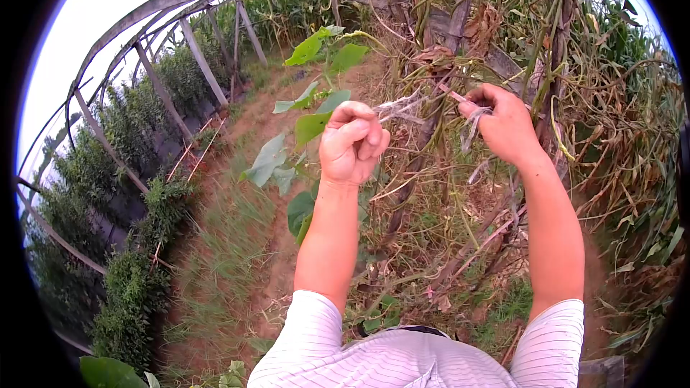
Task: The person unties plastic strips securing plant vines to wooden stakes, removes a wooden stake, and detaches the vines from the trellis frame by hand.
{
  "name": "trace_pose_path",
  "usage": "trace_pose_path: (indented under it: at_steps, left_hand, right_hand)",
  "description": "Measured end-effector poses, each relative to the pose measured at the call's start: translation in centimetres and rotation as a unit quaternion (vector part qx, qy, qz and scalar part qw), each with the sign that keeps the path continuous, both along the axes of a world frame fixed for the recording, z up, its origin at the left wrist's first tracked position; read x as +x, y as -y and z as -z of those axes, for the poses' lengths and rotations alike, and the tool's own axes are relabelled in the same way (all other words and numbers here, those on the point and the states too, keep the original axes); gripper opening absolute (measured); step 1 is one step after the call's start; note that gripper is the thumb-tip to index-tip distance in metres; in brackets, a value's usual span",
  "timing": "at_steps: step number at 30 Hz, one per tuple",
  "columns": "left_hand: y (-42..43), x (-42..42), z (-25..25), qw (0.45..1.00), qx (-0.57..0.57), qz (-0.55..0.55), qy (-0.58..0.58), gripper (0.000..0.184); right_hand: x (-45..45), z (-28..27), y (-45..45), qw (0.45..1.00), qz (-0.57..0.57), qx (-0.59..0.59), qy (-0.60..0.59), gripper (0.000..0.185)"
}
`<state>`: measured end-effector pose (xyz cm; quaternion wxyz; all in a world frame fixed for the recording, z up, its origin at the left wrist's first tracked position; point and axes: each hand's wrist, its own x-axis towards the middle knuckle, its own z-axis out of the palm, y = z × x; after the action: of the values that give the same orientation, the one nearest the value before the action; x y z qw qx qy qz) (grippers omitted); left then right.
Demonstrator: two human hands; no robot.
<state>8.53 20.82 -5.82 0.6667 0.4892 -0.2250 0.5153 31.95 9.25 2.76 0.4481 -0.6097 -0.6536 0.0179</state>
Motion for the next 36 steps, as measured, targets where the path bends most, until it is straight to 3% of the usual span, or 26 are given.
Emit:
trace_pose_path:
  at_steps: [3,5,6,7,9,11,13,17,18,19,21,23,26,29,31,33,36]
  left_hand:
    - [-0.3,-3.5,-0.7,0.995,0.034,-0.034,0.089,0.021]
    - [-0.4,-5.7,-1.2,0.983,-0.091,-0.161,0.018,0.024]
    - [0.4,-5.8,-2.2,0.937,-0.182,-0.293,-0.061,0.025]
    - [0.3,-5.5,-2.4,0.937,-0.178,-0.294,-0.066,0.025]
    - [0.7,-4.8,-3.1,0.862,-0.171,-0.469,-0.089,0.024]
    - [1.9,-3.9,-3.8,0.876,-0.134,-0.452,-0.1,0.021]
    - [4.1,-0.1,-5.4,0.882,-0.037,-0.429,-0.192,0.019]
    - [2.1,6.0,-6.1,0.706,0.153,-0.555,-0.412,0.031]
    - [2.3,6.4,-6.7,0.695,0.134,-0.554,-0.438,0.036]
    - [1.5,6.5,-6.9,0.695,0.133,-0.556,-0.437,0.036]
    - [0.1,5.9,-7.3,0.689,0.14,-0.557,-0.442,0.032]
    - [-0.5,5.3,-7.1,0.69,0.128,-0.56,-0.44,0.025]
    - [-0.3,4.2,-8.1,0.678,0.182,-0.573,-0.423,0.013]
    - [-1.6,3.9,-8.7,0.678,0.207,-0.543,-0.449,0.014]
    - [-1.4,3.4,-8.8,0.7,0.214,-0.505,-0.457,0.017]
    - [-0.9,2.7,-8.5,0.64,0.266,-0.513,-0.507,0.022]
    - [-1.0,2.9,-8.1,0.628,0.271,-0.536,-0.496,0.025]
  right_hand:
    - [0.4,0.3,-0.3,1.0,-0.005,-0.012,-0.011,0.024]
    - [-0.1,0.3,0.0,0.999,-0.015,-0.032,-0.022,0.025]
    - [-0.3,0.6,-0.1,0.994,-0.093,-0.041,-0.026,0.026]
    - [-0.5,0.8,0.0,0.984,-0.171,-0.049,-0.03,0.027]
    - [-0.6,1.2,-0.3,0.974,-0.201,-0.1,-0.033,0.031]
    - [-0.4,2.2,-1.5,0.964,-0.249,-0.081,0.033,0.036]
    - [-0.5,1.8,-1.2,0.963,-0.238,-0.093,0.082,0.042]
    - [0.0,2.6,-1.8,0.961,-0.246,-0.059,0.112,0.041]
    - [0.0,2.3,-1.7,0.956,-0.263,-0.042,0.123,0.04]
    - [0.2,2.1,-1.7,0.956,-0.264,-0.041,0.124,0.04]
    - [0.3,1.6,-0.9,0.976,-0.204,-0.08,0.005,0.035]
    - [0.6,0.5,-0.7,0.993,-0.086,-0.076,0.034,0.027]
    - [1.4,1.4,-2.0,0.998,-0.049,-0.023,-0.017,0.026]
    - [1.0,1.3,-2.4,0.999,-0.015,0.006,-0.038,0.026]
    - [-0.1,0.4,-2.4,0.995,0.041,-0.035,-0.084,0.028]
    - [-0.6,0.8,-3.2,0.994,0.04,-0.03,-0.094,0.028]
    - [-0.8,1.2,-4.0,0.994,0.018,0.02,-0.106,0.024]
